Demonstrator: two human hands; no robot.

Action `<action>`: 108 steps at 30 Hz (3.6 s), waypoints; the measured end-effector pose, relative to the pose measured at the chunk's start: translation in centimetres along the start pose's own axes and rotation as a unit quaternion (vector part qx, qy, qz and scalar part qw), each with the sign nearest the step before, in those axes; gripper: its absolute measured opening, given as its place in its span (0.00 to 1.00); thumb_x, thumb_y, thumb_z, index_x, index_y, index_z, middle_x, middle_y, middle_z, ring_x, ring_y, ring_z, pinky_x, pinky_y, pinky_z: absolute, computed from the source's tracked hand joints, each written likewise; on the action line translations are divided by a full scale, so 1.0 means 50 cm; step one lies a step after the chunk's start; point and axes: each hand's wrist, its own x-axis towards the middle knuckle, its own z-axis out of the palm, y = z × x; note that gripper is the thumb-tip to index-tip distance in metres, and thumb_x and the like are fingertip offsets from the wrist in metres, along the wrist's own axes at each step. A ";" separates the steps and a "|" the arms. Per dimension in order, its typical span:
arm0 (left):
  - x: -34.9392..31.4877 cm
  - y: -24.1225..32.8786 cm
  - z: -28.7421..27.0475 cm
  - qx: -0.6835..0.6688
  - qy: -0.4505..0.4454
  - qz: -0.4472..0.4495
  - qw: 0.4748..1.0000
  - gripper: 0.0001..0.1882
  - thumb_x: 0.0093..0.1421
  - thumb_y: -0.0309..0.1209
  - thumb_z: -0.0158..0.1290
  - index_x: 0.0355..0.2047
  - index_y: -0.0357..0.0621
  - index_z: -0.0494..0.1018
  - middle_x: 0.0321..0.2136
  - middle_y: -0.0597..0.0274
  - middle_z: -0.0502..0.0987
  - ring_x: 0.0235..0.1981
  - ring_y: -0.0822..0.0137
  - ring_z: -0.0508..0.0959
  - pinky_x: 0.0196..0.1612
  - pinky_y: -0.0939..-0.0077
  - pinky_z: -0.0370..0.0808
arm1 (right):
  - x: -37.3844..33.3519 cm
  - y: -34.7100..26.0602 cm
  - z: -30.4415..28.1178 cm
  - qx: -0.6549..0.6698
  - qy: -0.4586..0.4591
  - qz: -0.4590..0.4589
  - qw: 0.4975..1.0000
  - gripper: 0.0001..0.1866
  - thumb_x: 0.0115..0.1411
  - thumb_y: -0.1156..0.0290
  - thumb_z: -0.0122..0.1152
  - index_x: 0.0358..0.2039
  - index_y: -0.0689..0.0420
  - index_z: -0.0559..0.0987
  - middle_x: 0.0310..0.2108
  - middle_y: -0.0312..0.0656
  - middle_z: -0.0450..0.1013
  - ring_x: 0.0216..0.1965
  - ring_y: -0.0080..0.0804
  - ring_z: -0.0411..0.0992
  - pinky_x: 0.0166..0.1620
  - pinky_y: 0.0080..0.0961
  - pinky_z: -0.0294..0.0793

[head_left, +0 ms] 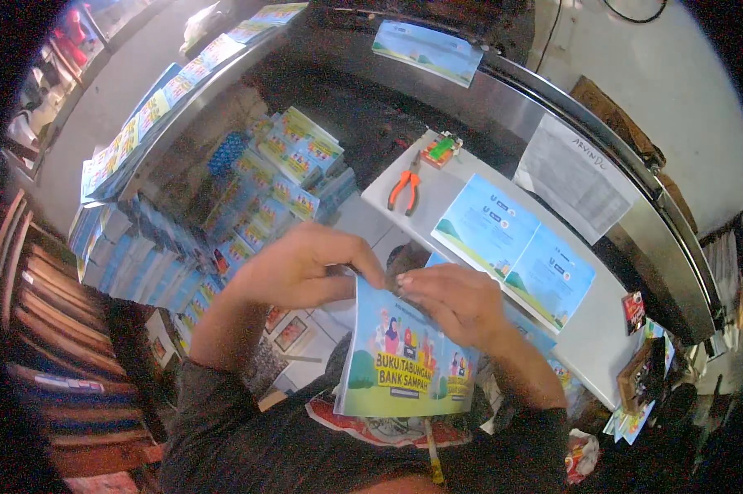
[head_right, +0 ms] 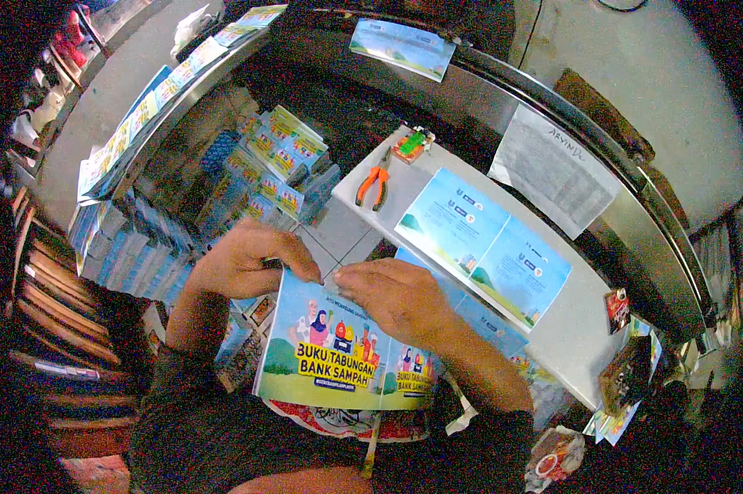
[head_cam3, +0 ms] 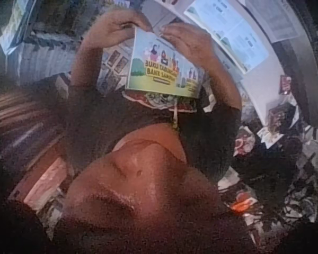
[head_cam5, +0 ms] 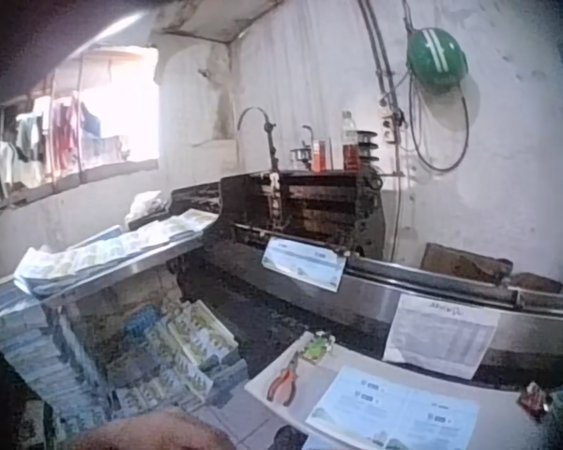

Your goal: The person folds printed paper sheets, inserts inner pages into booklet covers, and folds the assembled booklets closed by hand.

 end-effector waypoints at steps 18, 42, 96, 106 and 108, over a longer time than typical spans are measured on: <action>-0.004 -0.004 -0.017 -0.086 0.144 -0.177 0.970 0.07 0.59 0.24 0.56 0.36 0.40 0.69 0.34 0.66 0.75 0.38 0.75 0.73 0.43 0.79 0.70 | -0.047 -0.159 -0.120 0.067 0.328 0.156 0.929 0.11 0.59 0.68 0.59 0.40 0.59 0.73 0.33 0.46 0.75 0.30 0.36 0.76 0.34 0.31 0.76; -0.008 0.042 0.021 -0.200 0.122 -0.237 0.943 0.14 0.63 0.30 0.54 0.46 0.34 0.71 0.39 0.64 0.77 0.40 0.77 0.74 0.44 0.80 0.72 | 0.026 -0.052 0.110 -0.067 0.132 0.189 0.971 0.20 0.52 0.64 0.64 0.40 0.62 0.71 0.38 0.52 0.67 0.40 0.52 0.66 0.44 0.44 0.66; -0.059 0.052 0.020 0.117 0.296 -0.199 0.927 0.13 0.53 0.18 0.55 0.41 0.35 0.75 0.38 0.57 0.79 0.40 0.70 0.77 0.44 0.76 0.73 | -0.075 -0.067 -0.056 -0.048 0.050 0.302 0.951 0.27 0.42 0.52 0.71 0.39 0.55 0.77 0.34 0.49 0.74 0.39 0.48 0.74 0.42 0.41 0.72; 0.080 0.157 -0.035 -0.179 0.316 -0.083 0.928 0.15 0.57 0.27 0.52 0.45 0.37 0.70 0.37 0.62 0.75 0.40 0.71 0.75 0.45 0.79 0.71 | -0.007 -0.043 0.082 -0.037 0.137 0.057 0.988 0.55 0.45 0.55 0.73 0.65 0.60 0.48 0.65 0.65 0.45 0.63 0.65 0.52 0.63 0.53 0.55; 0.119 0.154 -0.033 -0.224 0.246 -0.133 0.933 0.16 0.61 0.30 0.50 0.48 0.39 0.69 0.39 0.62 0.75 0.41 0.72 0.75 0.44 0.79 0.72 | -0.005 -0.042 0.086 -0.045 0.127 0.134 0.982 0.52 0.48 0.56 0.71 0.65 0.60 0.50 0.64 0.66 0.49 0.62 0.64 0.54 0.63 0.50 0.57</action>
